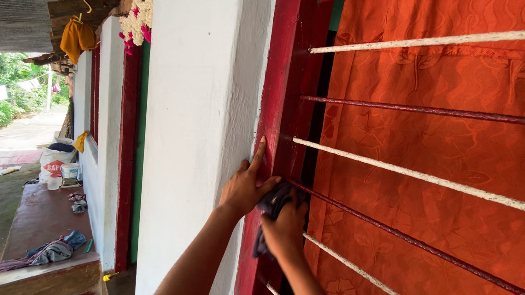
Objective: The person wipes the red window frame and the white wall surface with a cloth, moving along the frame and bars.
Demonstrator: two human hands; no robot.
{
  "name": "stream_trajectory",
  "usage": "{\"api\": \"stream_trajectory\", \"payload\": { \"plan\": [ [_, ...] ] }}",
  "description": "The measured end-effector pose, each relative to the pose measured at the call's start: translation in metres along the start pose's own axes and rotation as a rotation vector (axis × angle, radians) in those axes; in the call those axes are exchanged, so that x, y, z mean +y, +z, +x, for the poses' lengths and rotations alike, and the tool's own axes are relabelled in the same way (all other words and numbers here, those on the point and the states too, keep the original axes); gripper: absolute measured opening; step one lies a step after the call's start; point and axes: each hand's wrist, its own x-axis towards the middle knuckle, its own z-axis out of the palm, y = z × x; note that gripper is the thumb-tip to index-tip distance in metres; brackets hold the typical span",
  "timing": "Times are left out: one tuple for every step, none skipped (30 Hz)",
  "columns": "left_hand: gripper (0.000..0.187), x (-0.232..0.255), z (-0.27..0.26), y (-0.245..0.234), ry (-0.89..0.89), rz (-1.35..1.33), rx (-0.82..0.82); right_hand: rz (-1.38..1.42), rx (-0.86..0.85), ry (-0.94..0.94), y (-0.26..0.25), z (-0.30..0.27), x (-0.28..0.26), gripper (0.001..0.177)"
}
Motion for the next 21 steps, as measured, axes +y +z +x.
{"api": "stream_trajectory", "payload": {
  "plan": [
    [0.102, -0.001, -0.001, 0.001, 0.016, -0.018, 0.013, -0.002, 0.02, 0.033, -0.004, 0.014, -0.002, 0.084],
    [0.101, -0.002, -0.002, 0.001, 0.032, -0.037, 0.027, -0.005, 0.04, 0.066, -0.007, 0.023, -0.002, 0.08],
    [0.101, -0.002, -0.001, 0.002, 0.024, -0.039, 0.019, -0.001, 0.071, 0.023, -0.007, 0.027, 0.0, 0.083],
    [0.101, -0.002, -0.001, 0.002, 0.014, -0.041, 0.01, 0.004, 0.099, -0.02, -0.006, 0.029, 0.001, 0.085],
    [0.101, -0.003, 0.0, 0.003, 0.004, -0.042, 0.002, 0.008, 0.128, -0.062, -0.005, 0.028, 0.003, 0.088],
    [0.101, -0.003, 0.0, 0.004, 0.003, -0.044, 0.0, 0.01, 0.119, -0.049, -0.003, 0.023, 0.004, 0.088],
    [0.1, -0.003, 0.001, 0.004, 0.001, -0.046, -0.002, 0.012, 0.11, -0.036, 0.0, 0.012, 0.004, 0.089],
    [0.1, -0.003, 0.002, 0.003, 0.001, -0.045, -0.001, 0.018, 0.101, -0.026, 0.004, 0.002, 0.001, 0.089],
    [0.101, -0.004, 0.002, 0.003, 0.003, -0.048, 0.005, -0.03, 0.12, -0.106, 0.009, -0.015, 0.0, 0.09],
    [0.101, -0.004, 0.001, 0.003, 0.006, -0.051, 0.009, -0.077, 0.14, -0.186, 0.014, -0.03, -0.003, 0.091],
    [0.101, -0.003, 0.001, 0.004, 0.009, -0.055, 0.014, -0.121, 0.081, -0.124, 0.019, -0.043, -0.006, 0.092],
    [0.101, -0.003, 0.001, 0.004, 0.002, -0.055, 0.006, -0.166, 0.022, -0.059, 0.025, -0.059, -0.007, 0.092],
    [0.1, -0.003, 0.002, 0.004, -0.005, -0.055, -0.002, -0.211, -0.035, 0.007, 0.032, -0.069, -0.006, 0.093],
    [0.1, -0.003, 0.001, 0.005, -0.013, -0.056, -0.01, -0.263, -0.015, -0.039, 0.037, -0.076, -0.003, 0.094],
    [0.099, -0.004, 0.0, 0.007, -0.007, -0.05, -0.002, -0.314, 0.005, -0.086, 0.041, -0.084, 0.003, 0.095],
    [0.097, -0.004, 0.0, 0.008, -0.001, -0.044, 0.009, -0.365, 0.026, -0.135, 0.044, -0.091, 0.011, 0.096],
    [0.096, -0.005, -0.001, 0.009, 0.006, -0.038, 0.02, -0.326, 0.007, -0.086, 0.047, -0.096, 0.019, 0.096],
    [0.097, -0.007, -0.003, 0.01, 0.016, -0.05, 0.014, -0.288, -0.011, -0.038, 0.049, -0.101, 0.027, 0.095],
    [0.099, -0.011, -0.007, 0.01, 0.026, -0.062, 0.008, -0.249, -0.029, 0.01, 0.051, -0.104, 0.034, 0.095],
    [0.1, -0.014, -0.012, 0.013, 0.037, -0.076, 0.0, -0.16, -0.058, 0.069, 0.052, -0.104, 0.042, 0.09],
    [0.1, -0.017, -0.017, 0.016, 0.037, -0.088, -0.012, -0.071, -0.088, 0.128, 0.05, -0.1, 0.048, 0.086]
  ]
}}
